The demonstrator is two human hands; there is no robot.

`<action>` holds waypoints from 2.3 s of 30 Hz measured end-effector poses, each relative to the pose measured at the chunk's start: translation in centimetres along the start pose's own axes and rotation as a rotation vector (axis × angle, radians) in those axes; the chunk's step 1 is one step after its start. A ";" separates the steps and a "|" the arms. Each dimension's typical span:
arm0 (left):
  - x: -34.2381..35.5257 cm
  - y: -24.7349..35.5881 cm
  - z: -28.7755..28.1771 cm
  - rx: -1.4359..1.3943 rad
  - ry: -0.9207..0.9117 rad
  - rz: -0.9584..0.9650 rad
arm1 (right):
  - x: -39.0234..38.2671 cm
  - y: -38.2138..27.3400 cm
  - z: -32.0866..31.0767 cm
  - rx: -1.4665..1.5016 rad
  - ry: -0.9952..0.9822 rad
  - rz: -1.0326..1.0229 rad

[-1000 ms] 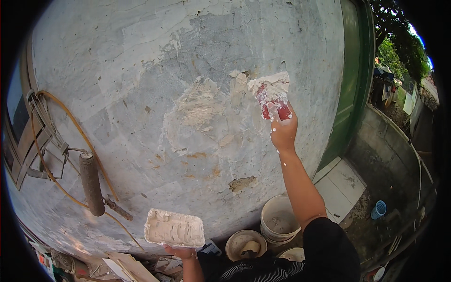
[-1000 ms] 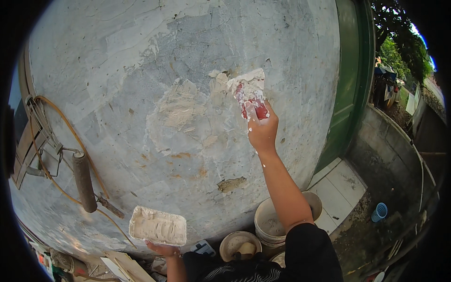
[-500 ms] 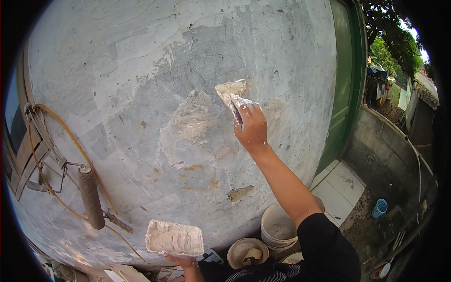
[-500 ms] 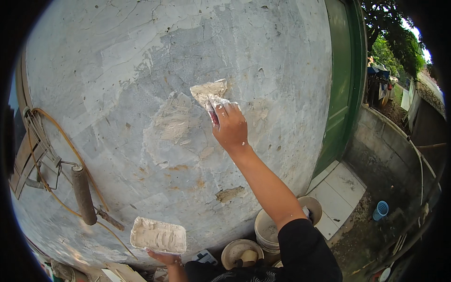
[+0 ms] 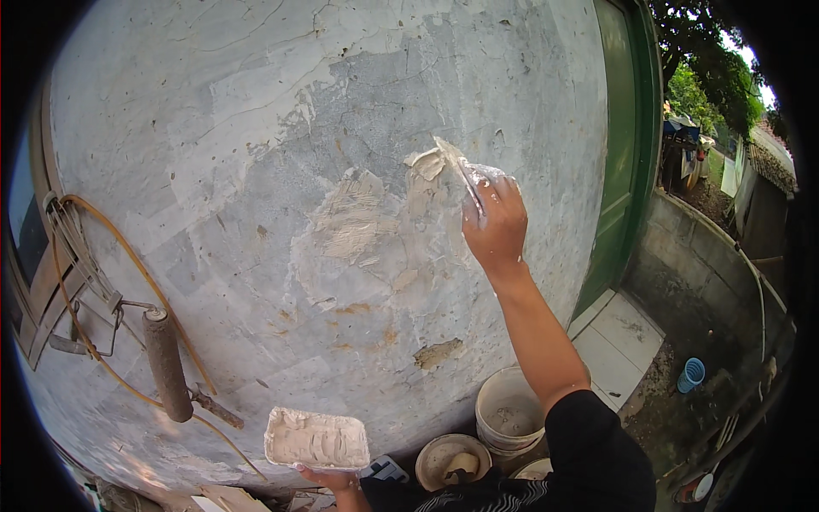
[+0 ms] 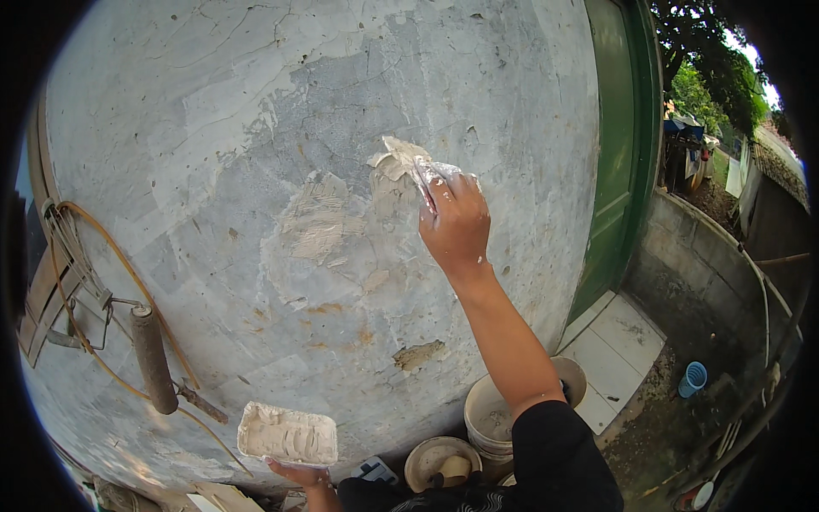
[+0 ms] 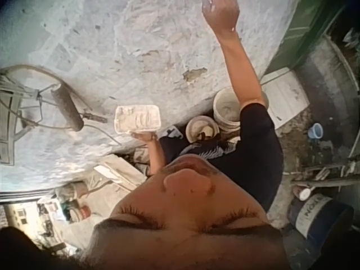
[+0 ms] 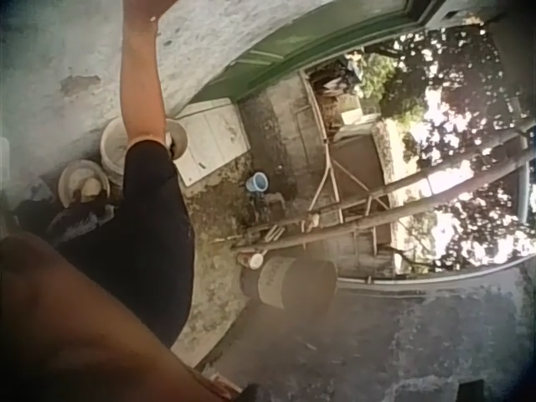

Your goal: Applying plaster to repair cracks and holes in a weathered exterior wall.

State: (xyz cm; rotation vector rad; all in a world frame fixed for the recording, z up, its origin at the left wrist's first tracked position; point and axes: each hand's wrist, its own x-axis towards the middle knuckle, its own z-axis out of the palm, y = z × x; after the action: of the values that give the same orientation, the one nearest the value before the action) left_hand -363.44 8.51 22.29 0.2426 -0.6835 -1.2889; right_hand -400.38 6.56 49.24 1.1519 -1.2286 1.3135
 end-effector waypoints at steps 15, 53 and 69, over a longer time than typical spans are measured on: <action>0.0 -0.1 -0.9 -0.038 0.130 -0.031 | 3.0 -0.1 1.3 -0.267 -0.523 0.038; 0.3 -1.2 0.2 -0.097 -0.006 -0.035 | -2.4 0.0 0.4 -0.133 -0.589 -0.189; -0.7 -1.3 0.8 -0.042 -0.024 -0.032 | -4.4 -2.5 1.9 -0.131 -0.477 -0.064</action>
State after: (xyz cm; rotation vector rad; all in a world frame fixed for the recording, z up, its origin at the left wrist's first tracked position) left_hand -365.07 8.99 22.00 0.2041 -0.6747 -1.3369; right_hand -397.44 4.52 45.21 1.4448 -1.5769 0.9190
